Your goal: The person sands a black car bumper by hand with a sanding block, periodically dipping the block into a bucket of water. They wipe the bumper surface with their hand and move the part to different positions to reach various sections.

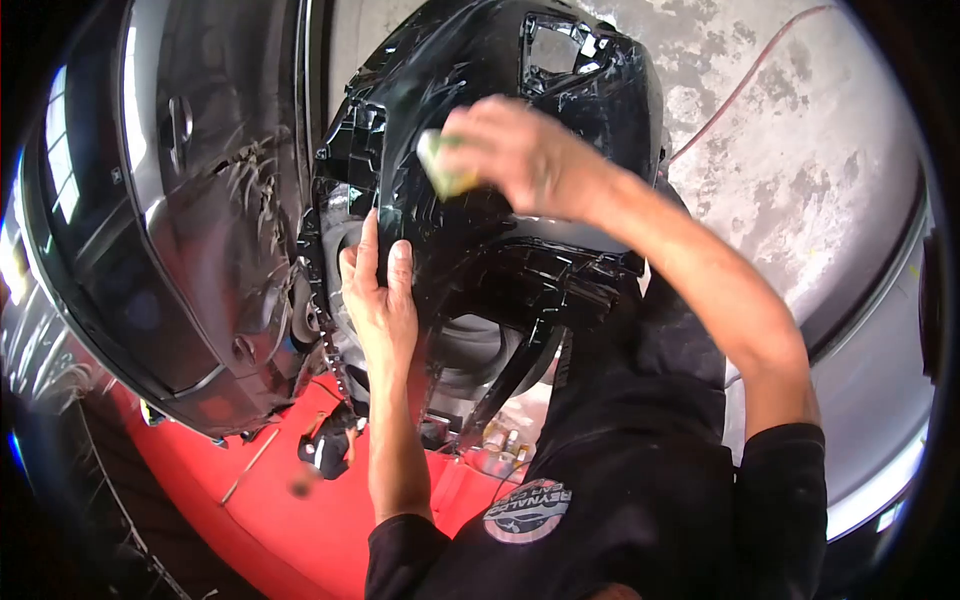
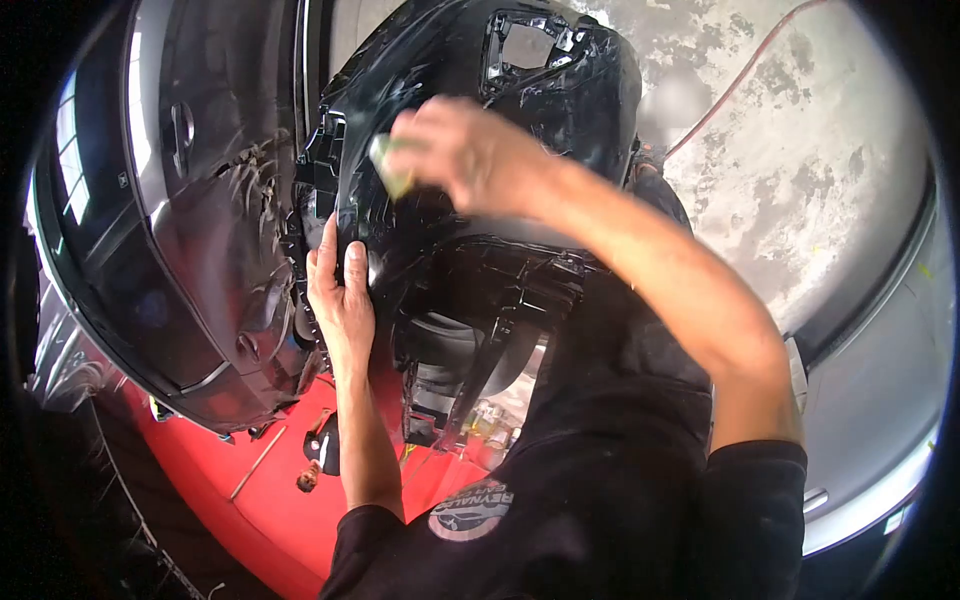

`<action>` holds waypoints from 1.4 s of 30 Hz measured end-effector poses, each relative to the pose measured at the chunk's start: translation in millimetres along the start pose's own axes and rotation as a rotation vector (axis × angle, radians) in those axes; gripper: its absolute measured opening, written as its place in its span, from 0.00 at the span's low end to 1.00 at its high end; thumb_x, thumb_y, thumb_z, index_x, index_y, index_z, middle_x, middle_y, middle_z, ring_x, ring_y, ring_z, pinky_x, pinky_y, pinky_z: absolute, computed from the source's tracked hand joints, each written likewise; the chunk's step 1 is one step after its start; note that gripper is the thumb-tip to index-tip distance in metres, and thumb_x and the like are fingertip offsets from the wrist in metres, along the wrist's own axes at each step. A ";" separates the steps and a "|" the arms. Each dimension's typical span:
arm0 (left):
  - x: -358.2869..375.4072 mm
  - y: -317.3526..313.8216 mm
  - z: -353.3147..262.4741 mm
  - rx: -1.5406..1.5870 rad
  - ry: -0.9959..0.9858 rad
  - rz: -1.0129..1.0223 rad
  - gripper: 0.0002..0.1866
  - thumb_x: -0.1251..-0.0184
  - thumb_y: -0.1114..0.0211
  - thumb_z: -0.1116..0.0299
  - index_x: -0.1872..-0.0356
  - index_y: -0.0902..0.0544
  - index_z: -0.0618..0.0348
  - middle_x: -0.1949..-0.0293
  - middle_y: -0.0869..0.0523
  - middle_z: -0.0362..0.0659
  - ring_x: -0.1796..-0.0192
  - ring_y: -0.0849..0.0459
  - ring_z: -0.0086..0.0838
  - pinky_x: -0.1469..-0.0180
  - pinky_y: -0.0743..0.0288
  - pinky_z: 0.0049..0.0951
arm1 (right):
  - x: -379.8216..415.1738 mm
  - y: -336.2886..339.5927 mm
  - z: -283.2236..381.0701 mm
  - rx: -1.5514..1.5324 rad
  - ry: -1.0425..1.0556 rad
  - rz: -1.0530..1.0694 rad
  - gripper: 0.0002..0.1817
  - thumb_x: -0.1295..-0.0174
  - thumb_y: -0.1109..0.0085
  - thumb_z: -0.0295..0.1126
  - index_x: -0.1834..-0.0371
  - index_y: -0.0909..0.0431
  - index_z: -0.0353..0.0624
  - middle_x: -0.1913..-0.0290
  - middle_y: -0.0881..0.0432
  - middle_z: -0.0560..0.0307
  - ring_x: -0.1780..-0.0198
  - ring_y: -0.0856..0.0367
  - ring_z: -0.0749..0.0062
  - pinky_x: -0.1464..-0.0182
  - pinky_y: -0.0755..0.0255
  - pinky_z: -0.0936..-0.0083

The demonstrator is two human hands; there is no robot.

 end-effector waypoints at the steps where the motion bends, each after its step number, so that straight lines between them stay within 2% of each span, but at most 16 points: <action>1: -0.5 -1.1 1.1 0.002 -0.005 -0.002 0.25 0.15 0.36 0.61 0.24 0.21 0.57 0.57 0.22 0.43 0.56 0.23 0.28 0.51 0.28 0.31 | 3.8 4.4 -23.6 -0.008 -0.048 -0.038 0.22 0.52 0.31 0.19 0.51 0.18 0.46 0.52 0.19 0.56 0.49 0.18 0.56 0.47 0.21 0.61; 5: 0.3 -2.0 5.6 -0.006 0.015 0.009 0.25 0.15 0.37 0.63 0.23 0.21 0.59 0.57 0.21 0.42 0.56 0.23 0.27 0.50 0.27 0.29 | 6.1 -8.2 47.0 -0.118 0.041 -0.074 0.21 0.52 0.33 0.17 0.52 0.18 0.46 0.52 0.20 0.51 0.48 0.19 0.55 0.44 0.21 0.58; 8: -0.3 -1.4 3.6 -0.008 0.001 0.018 0.24 0.15 0.37 0.64 0.24 0.21 0.60 0.54 0.18 0.44 0.53 0.20 0.27 0.46 0.25 0.30 | 2.6 -2.3 12.3 -0.108 0.043 0.028 0.21 0.51 0.35 0.17 0.53 0.17 0.47 0.47 0.17 0.54 0.47 0.17 0.56 0.43 0.21 0.58; 10: -0.2 -0.7 2.9 -0.009 0.004 0.010 0.24 0.15 0.37 0.64 0.24 0.21 0.60 0.53 0.17 0.44 0.52 0.20 0.28 0.46 0.25 0.30 | 1.2 3.7 -4.4 -0.065 0.026 -0.078 0.23 0.52 0.34 0.16 0.51 0.17 0.47 0.48 0.17 0.58 0.49 0.17 0.57 0.44 0.22 0.59; 12: -0.6 -1.3 0.8 -0.006 0.003 0.006 0.24 0.15 0.37 0.64 0.24 0.21 0.60 0.53 0.17 0.44 0.52 0.19 0.28 0.45 0.25 0.31 | 9.3 -4.9 17.5 -0.064 -0.037 -0.068 0.23 0.53 0.32 0.18 0.50 0.17 0.47 0.47 0.17 0.58 0.47 0.17 0.59 0.42 0.22 0.59; 14: 0.4 -0.3 1.6 0.002 0.026 0.012 0.24 0.15 0.37 0.64 0.24 0.21 0.60 0.53 0.17 0.44 0.52 0.20 0.29 0.45 0.25 0.30 | 12.0 -7.8 49.5 -0.126 0.093 -0.111 0.26 0.55 0.29 0.21 0.48 0.17 0.46 0.48 0.18 0.56 0.46 0.18 0.60 0.41 0.22 0.58; 18: 1.2 -0.1 3.8 0.007 0.069 0.041 0.24 0.16 0.37 0.66 0.24 0.21 0.60 0.52 0.17 0.44 0.51 0.19 0.29 0.43 0.25 0.31 | 4.7 13.4 -18.4 -0.053 -0.002 0.020 0.21 0.50 0.34 0.17 0.50 0.18 0.44 0.50 0.18 0.55 0.48 0.17 0.56 0.45 0.20 0.61; 19: 0.1 -1.0 3.9 0.021 -0.021 0.000 0.26 0.17 0.33 0.62 0.24 0.21 0.57 0.59 0.23 0.45 0.57 0.25 0.34 0.51 0.28 0.35 | 6.3 11.1 -12.6 -0.043 -0.015 0.008 0.22 0.51 0.33 0.17 0.50 0.18 0.44 0.50 0.18 0.55 0.47 0.17 0.56 0.44 0.20 0.61; 22: 1.4 0.7 -3.1 -0.003 0.002 0.000 0.24 0.15 0.37 0.66 0.24 0.20 0.59 0.55 0.19 0.43 0.54 0.21 0.28 0.45 0.26 0.29 | 12.6 -2.9 41.9 -0.085 0.057 0.007 0.25 0.54 0.31 0.18 0.48 0.17 0.45 0.47 0.18 0.56 0.43 0.18 0.58 0.40 0.21 0.59; 25: 3.2 0.7 0.7 0.004 0.022 0.022 0.24 0.16 0.37 0.66 0.24 0.20 0.59 0.55 0.18 0.43 0.53 0.20 0.28 0.46 0.25 0.30 | 10.3 6.9 -1.5 -0.077 0.038 0.114 0.24 0.49 0.38 0.19 0.45 0.17 0.42 0.43 0.17 0.50 0.41 0.17 0.50 0.37 0.21 0.58; 28: -1.1 -1.4 -0.3 0.012 0.005 0.006 0.24 0.16 0.37 0.66 0.24 0.20 0.59 0.55 0.18 0.43 0.54 0.21 0.27 0.47 0.26 0.28 | 12.4 8.4 6.1 -0.077 -0.019 0.044 0.23 0.55 0.32 0.16 0.52 0.18 0.44 0.48 0.17 0.57 0.43 0.18 0.58 0.38 0.22 0.60; 30: 0.7 -0.7 -1.3 0.005 -0.008 -0.011 0.23 0.15 0.37 0.65 0.24 0.20 0.59 0.57 0.21 0.41 0.56 0.23 0.26 0.49 0.28 0.27 | 11.2 -2.7 48.3 -0.140 0.103 -0.007 0.25 0.55 0.33 0.15 0.49 0.17 0.44 0.48 0.18 0.56 0.47 0.19 0.60 0.42 0.22 0.61; 33: 0.4 0.2 0.9 0.010 0.022 0.016 0.24 0.15 0.37 0.65 0.24 0.21 0.59 0.57 0.20 0.42 0.55 0.23 0.26 0.49 0.27 0.29 | -1.8 7.4 0.7 -0.037 0.063 0.111 0.25 0.54 0.34 0.16 0.48 0.17 0.44 0.50 0.18 0.56 0.49 0.18 0.60 0.48 0.23 0.63; 38: 1.8 -2.8 6.2 0.044 0.015 -0.006 0.26 0.18 0.32 0.62 0.24 0.21 0.57 0.61 0.25 0.46 0.59 0.26 0.35 0.53 0.30 0.36 | -1.8 -11.8 44.6 -0.167 0.103 -0.005 0.16 0.47 0.32 0.21 0.54 0.17 0.45 0.48 0.16 0.50 0.46 0.17 0.55 0.40 0.21 0.61; 41: -0.1 -0.4 0.1 0.046 0.003 -0.003 0.26 0.18 0.32 0.61 0.24 0.20 0.57 0.61 0.26 0.45 0.59 0.27 0.34 0.53 0.30 0.35 | -7.7 5.9 -17.2 -0.022 0.022 0.079 0.17 0.49 0.31 0.20 0.54 0.17 0.44 0.52 0.16 0.55 0.47 0.16 0.59 0.43 0.21 0.60; 42: 0.2 1.4 -1.2 0.025 -0.002 -0.001 0.26 0.18 0.32 0.61 0.24 0.20 0.57 0.61 0.26 0.45 0.59 0.27 0.34 0.53 0.30 0.35 | -4.4 10.7 -26.4 -0.018 0.027 -0.042 0.20 0.51 0.31 0.18 0.53 0.17 0.44 0.53 0.17 0.54 0.47 0.17 0.57 0.44 0.20 0.60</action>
Point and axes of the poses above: each hand's wrist, its own x-axis away from the middle knuckle, its own y-axis out of the back of the hand, z = x × y, the point moved 5 cm from there along -x, towards the middle knuckle
